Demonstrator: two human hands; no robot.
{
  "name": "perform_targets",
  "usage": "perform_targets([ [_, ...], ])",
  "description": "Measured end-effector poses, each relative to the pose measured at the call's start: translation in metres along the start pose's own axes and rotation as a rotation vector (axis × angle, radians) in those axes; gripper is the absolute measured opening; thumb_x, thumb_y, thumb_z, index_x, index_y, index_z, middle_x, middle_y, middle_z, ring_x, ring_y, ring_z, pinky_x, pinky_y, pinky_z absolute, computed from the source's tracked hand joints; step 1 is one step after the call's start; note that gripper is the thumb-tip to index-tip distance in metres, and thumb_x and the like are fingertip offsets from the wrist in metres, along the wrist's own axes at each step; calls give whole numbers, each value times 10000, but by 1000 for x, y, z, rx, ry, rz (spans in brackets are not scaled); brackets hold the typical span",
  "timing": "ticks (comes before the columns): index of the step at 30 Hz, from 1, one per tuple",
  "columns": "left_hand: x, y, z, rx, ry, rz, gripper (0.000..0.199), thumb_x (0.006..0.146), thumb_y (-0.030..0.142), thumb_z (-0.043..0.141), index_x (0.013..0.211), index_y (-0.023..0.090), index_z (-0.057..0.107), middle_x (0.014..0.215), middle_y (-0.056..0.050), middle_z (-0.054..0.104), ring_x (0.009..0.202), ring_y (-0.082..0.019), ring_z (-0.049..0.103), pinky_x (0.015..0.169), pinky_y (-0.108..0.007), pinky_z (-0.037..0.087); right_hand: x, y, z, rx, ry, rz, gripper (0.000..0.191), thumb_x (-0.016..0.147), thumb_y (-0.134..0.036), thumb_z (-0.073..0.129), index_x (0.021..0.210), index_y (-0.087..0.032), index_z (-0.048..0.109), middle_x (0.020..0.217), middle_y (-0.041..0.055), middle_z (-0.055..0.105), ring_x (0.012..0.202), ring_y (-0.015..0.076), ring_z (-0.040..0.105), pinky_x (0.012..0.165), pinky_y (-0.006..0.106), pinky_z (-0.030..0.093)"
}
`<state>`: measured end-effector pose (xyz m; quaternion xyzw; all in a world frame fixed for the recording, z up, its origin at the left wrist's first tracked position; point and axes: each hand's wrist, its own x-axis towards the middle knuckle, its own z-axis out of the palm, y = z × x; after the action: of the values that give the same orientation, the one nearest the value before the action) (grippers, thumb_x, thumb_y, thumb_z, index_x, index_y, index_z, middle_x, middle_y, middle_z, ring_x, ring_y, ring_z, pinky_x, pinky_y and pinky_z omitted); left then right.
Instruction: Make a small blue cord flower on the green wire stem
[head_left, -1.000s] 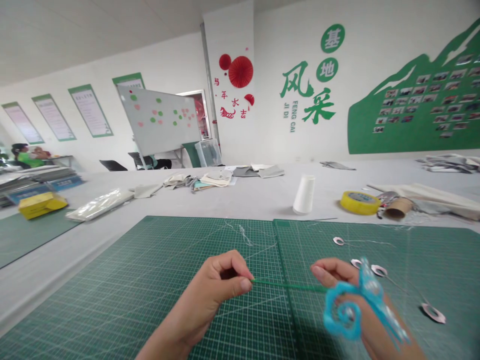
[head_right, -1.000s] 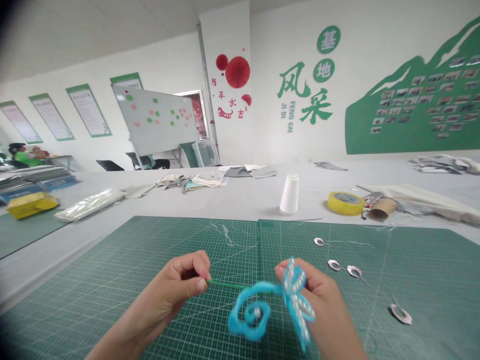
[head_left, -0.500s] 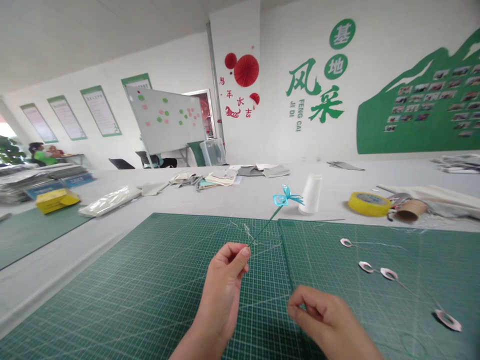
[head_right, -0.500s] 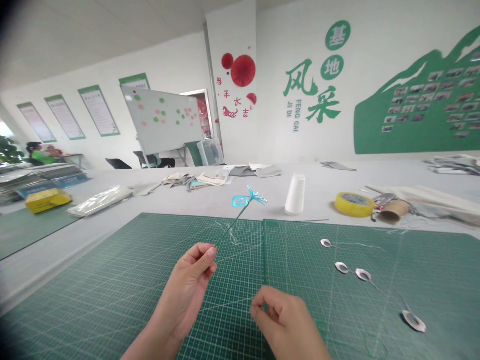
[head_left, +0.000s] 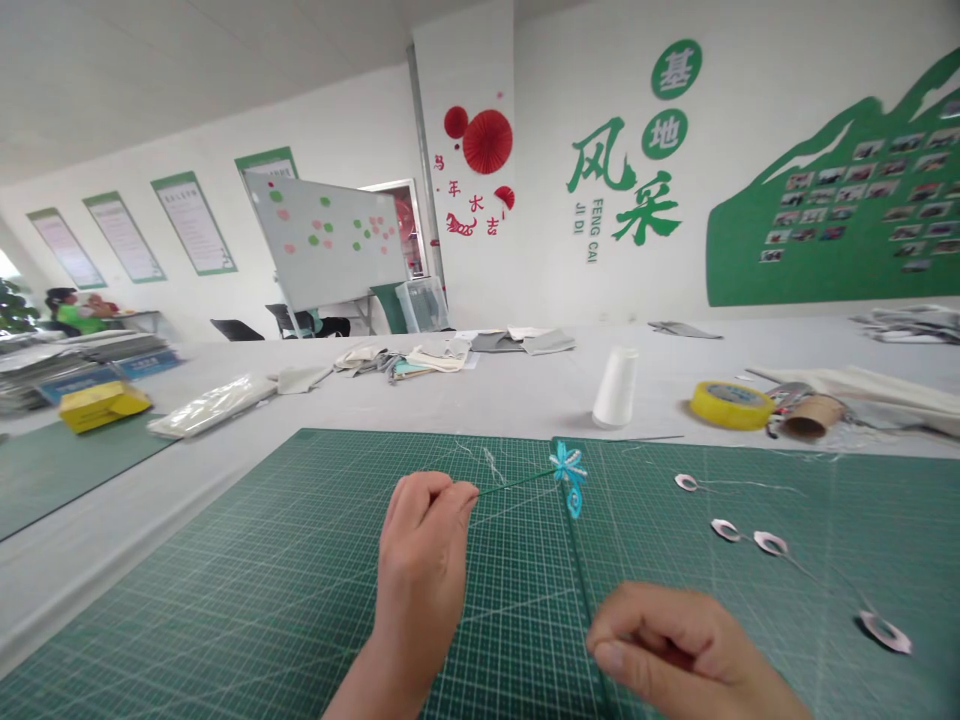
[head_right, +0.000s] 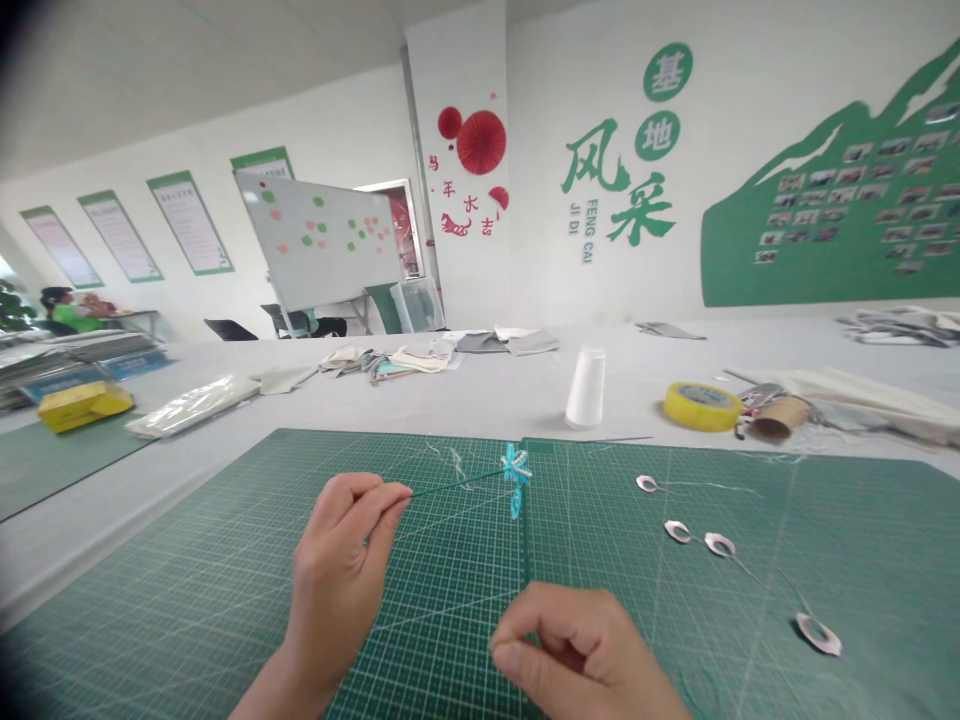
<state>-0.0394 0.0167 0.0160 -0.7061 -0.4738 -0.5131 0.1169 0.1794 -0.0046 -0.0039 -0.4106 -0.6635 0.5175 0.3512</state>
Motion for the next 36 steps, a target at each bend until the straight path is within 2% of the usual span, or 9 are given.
perform_targets([
  [4,2,-6,-10,56,-127,99,195,889,20,518,955,172,622,862,-39,503,796,-182,486,695,-315,418,-2,-2,-10,59,79,7,313,780,-492,658,638,-214,640,559,-63,394,524,105,281,496,254,204],
  [7,7,-11,-19,18,-293,169,238,901,-2,462,988,170,602,892,-48,506,810,-180,475,707,-314,415,-1,0,-18,32,136,-27,302,784,-489,661,646,-220,656,562,-58,406,534,110,295,504,252,218],
  [9,11,-14,-25,-26,-412,167,241,912,4,432,954,176,595,891,-46,508,815,-180,478,707,-309,412,0,4,-24,-2,136,-32,292,798,-485,647,667,-225,662,563,-58,397,545,116,314,512,249,233],
  [17,22,-10,-44,-362,-770,-142,223,942,183,483,791,202,645,840,-7,495,708,-128,508,629,-247,392,4,14,-41,-20,166,-44,295,812,-499,630,702,-227,655,581,-53,401,560,123,330,526,249,262],
  [20,22,-9,-45,-492,-834,-228,202,907,172,538,762,213,672,828,6,495,704,-122,494,639,-243,380,3,13,-42,9,213,-39,292,806,-494,645,704,-220,646,574,-62,374,548,115,294,503,244,238],
  [23,19,-7,-43,-633,-825,-317,162,868,178,603,748,229,698,821,15,487,701,-120,471,650,-242,369,4,13,-41,30,256,-27,319,805,-515,639,698,-214,628,564,-72,338,530,108,254,474,240,211],
  [28,12,5,-27,-948,-723,-501,105,796,261,700,699,221,694,760,19,473,686,-133,427,645,-250,353,10,19,-35,-1,289,19,334,818,-527,605,713,-210,610,550,-84,294,489,98,214,430,234,174],
  [32,4,13,-11,-1091,-520,-791,136,760,280,716,685,201,634,713,21,444,689,-142,391,649,-255,335,16,26,-26,-97,276,2,337,820,-494,577,651,-203,565,565,-65,352,519,112,303,483,243,265],
  [36,-3,9,-1,-1167,-340,-1038,148,752,302,734,772,184,648,690,26,462,677,-127,409,697,-259,353,20,29,-12,-169,238,-9,298,821,-422,578,625,-199,562,538,-78,289,520,114,292,502,242,251],
])
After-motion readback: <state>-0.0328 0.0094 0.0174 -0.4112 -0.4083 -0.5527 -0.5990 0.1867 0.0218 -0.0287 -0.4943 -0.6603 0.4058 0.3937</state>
